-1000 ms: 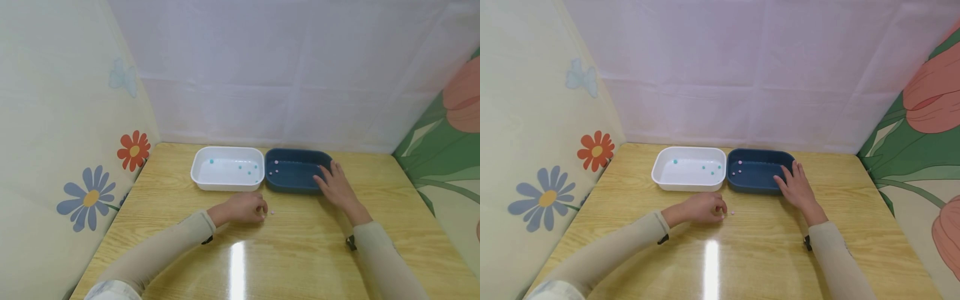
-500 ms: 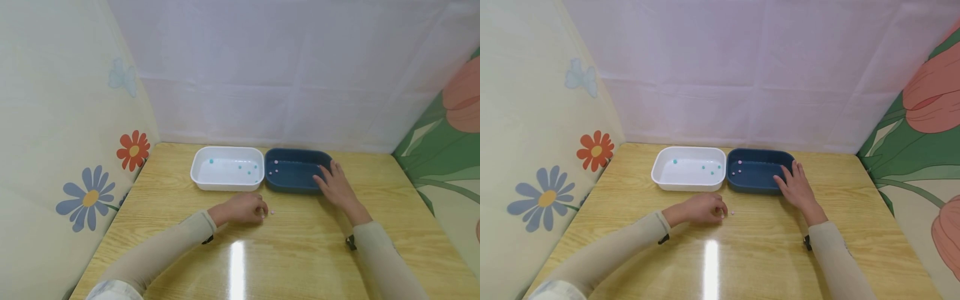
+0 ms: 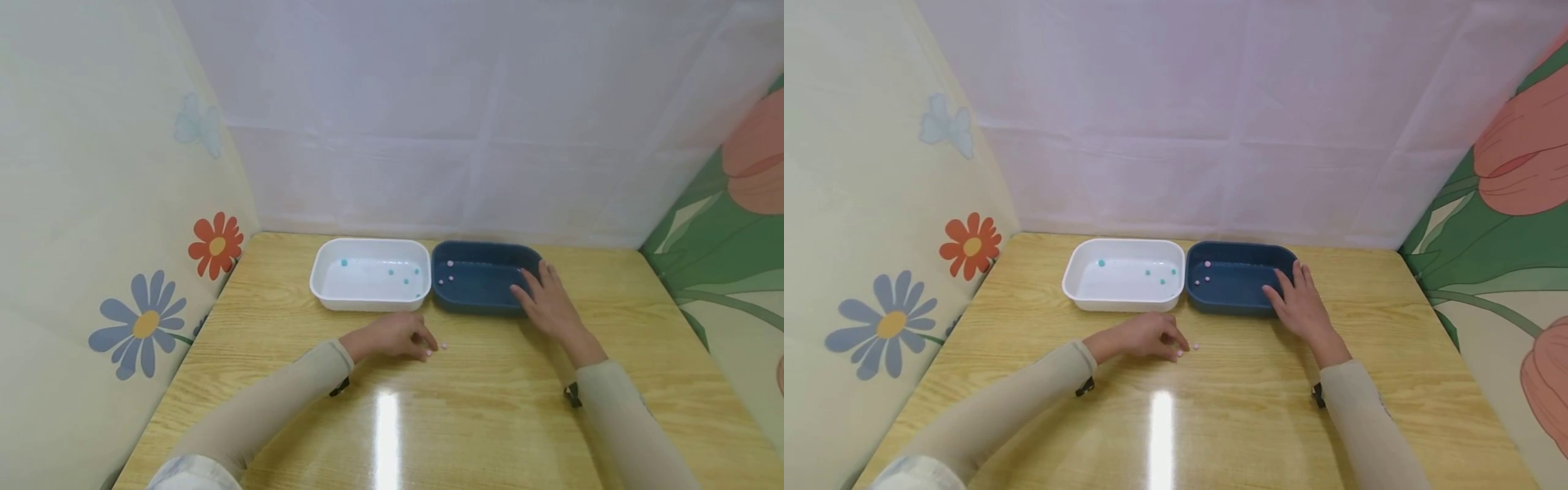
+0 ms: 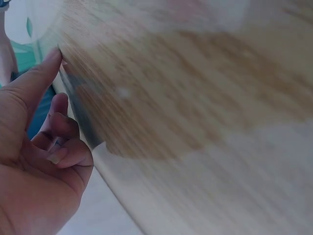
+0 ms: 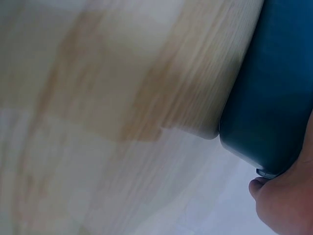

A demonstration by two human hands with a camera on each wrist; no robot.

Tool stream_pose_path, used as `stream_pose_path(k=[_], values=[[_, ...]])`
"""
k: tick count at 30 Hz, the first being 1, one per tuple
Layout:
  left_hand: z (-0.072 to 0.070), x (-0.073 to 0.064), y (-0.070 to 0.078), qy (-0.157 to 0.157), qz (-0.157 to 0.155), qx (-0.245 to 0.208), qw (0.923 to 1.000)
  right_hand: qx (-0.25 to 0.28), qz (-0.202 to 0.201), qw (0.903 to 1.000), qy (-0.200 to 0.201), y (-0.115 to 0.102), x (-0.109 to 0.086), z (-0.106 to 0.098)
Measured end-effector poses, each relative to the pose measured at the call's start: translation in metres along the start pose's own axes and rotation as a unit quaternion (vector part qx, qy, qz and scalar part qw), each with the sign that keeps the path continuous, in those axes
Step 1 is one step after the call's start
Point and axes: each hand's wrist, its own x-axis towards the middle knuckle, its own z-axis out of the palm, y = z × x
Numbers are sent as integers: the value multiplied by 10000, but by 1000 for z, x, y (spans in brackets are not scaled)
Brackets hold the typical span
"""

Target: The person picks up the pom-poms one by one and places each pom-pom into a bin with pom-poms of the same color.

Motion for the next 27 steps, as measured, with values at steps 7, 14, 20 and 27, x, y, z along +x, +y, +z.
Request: stream_pose_path(k=[7, 14, 20, 27], values=[[0, 0, 0, 46, 1, -55, 10000, 5, 11, 10000, -37, -1, 1, -1], [3, 2, -2, 66, -103, -72, 9999, -6, 18, 10000, -53, -1, 0, -2], [1, 3, 0, 218, -55, -86, 9997, -14, 18, 10000, -51, -1, -1, -1], [-10, 7, 7, 496, -36, -216, 9985, -12, 12, 10000, -17, -3, -1, -1]])
